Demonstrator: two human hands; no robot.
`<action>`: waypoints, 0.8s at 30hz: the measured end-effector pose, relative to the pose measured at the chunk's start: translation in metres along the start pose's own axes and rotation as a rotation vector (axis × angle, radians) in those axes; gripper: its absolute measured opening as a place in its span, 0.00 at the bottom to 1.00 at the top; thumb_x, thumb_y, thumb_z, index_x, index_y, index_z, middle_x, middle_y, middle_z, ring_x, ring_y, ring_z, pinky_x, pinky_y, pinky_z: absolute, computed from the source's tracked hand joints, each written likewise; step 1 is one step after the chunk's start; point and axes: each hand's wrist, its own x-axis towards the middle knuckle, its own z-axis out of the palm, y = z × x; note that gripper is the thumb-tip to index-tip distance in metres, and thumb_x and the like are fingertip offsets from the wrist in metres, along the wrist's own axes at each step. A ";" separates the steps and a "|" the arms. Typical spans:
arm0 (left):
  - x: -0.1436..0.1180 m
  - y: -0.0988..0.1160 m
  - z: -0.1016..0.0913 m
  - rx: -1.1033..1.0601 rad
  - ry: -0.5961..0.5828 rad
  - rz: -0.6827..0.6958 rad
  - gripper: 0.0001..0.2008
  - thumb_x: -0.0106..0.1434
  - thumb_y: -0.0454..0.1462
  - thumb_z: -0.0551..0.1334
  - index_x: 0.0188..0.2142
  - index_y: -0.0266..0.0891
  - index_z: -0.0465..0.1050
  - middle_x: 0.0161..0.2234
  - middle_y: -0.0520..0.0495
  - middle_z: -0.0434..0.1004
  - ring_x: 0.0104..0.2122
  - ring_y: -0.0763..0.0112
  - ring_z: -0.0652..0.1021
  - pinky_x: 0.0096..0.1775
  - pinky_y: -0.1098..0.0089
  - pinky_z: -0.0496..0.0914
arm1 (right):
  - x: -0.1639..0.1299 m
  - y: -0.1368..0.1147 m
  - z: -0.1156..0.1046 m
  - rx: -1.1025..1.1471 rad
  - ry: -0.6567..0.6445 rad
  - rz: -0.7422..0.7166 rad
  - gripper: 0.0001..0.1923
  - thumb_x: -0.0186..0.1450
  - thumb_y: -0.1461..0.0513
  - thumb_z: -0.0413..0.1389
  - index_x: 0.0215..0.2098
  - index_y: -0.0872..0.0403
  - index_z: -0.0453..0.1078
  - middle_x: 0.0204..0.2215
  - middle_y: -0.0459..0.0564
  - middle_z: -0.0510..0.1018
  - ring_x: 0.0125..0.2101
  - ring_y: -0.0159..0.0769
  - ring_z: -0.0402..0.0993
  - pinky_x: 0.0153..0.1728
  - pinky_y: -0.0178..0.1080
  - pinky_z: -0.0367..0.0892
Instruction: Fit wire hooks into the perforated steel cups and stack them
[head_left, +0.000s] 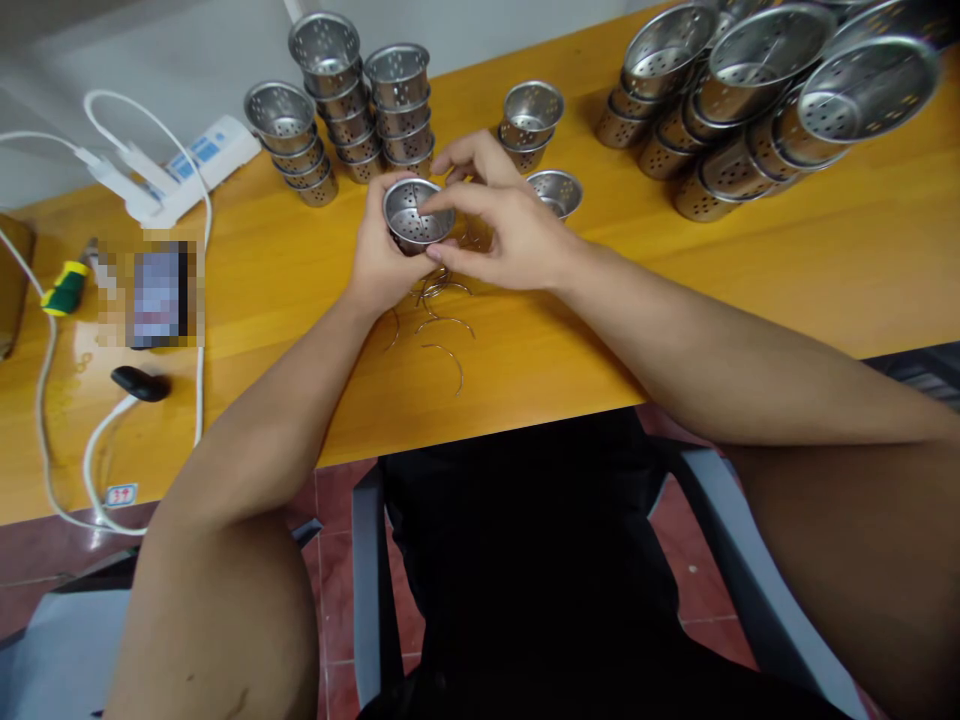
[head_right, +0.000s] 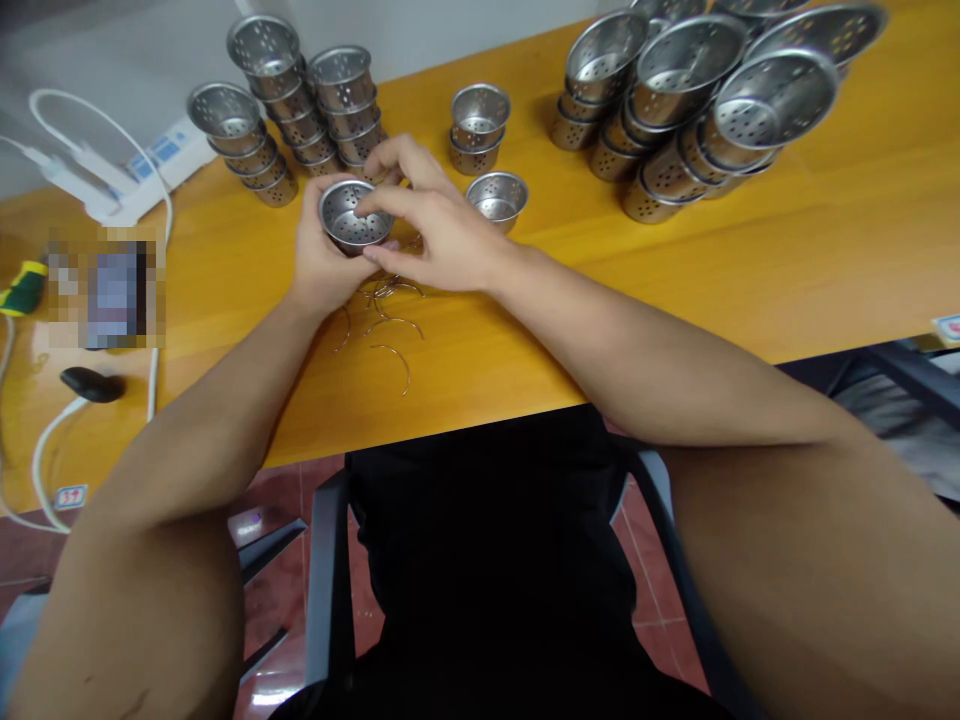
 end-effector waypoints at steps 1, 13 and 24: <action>0.000 0.003 0.000 0.005 -0.011 0.005 0.50 0.57 0.76 0.81 0.69 0.66 0.69 0.58 0.46 0.86 0.52 0.44 0.88 0.53 0.37 0.87 | 0.000 -0.001 -0.001 -0.011 -0.012 -0.002 0.22 0.77 0.44 0.76 0.65 0.35 0.86 0.74 0.56 0.78 0.77 0.69 0.69 0.75 0.69 0.76; -0.002 0.003 -0.002 0.084 -0.139 -0.051 0.70 0.53 0.65 0.88 0.82 0.69 0.49 0.82 0.42 0.66 0.79 0.35 0.75 0.75 0.33 0.80 | 0.006 -0.007 -0.009 -0.154 -0.062 0.005 0.04 0.82 0.53 0.69 0.54 0.36 0.87 0.60 0.50 0.89 0.69 0.67 0.78 0.71 0.66 0.78; -0.006 0.012 -0.012 0.179 -0.125 -0.202 0.53 0.65 0.65 0.84 0.81 0.67 0.64 0.86 0.40 0.65 0.77 0.33 0.77 0.71 0.34 0.83 | 0.016 0.028 -0.092 -0.591 0.295 0.556 0.15 0.92 0.62 0.66 0.69 0.63 0.89 0.70 0.70 0.84 0.70 0.60 0.85 0.70 0.51 0.76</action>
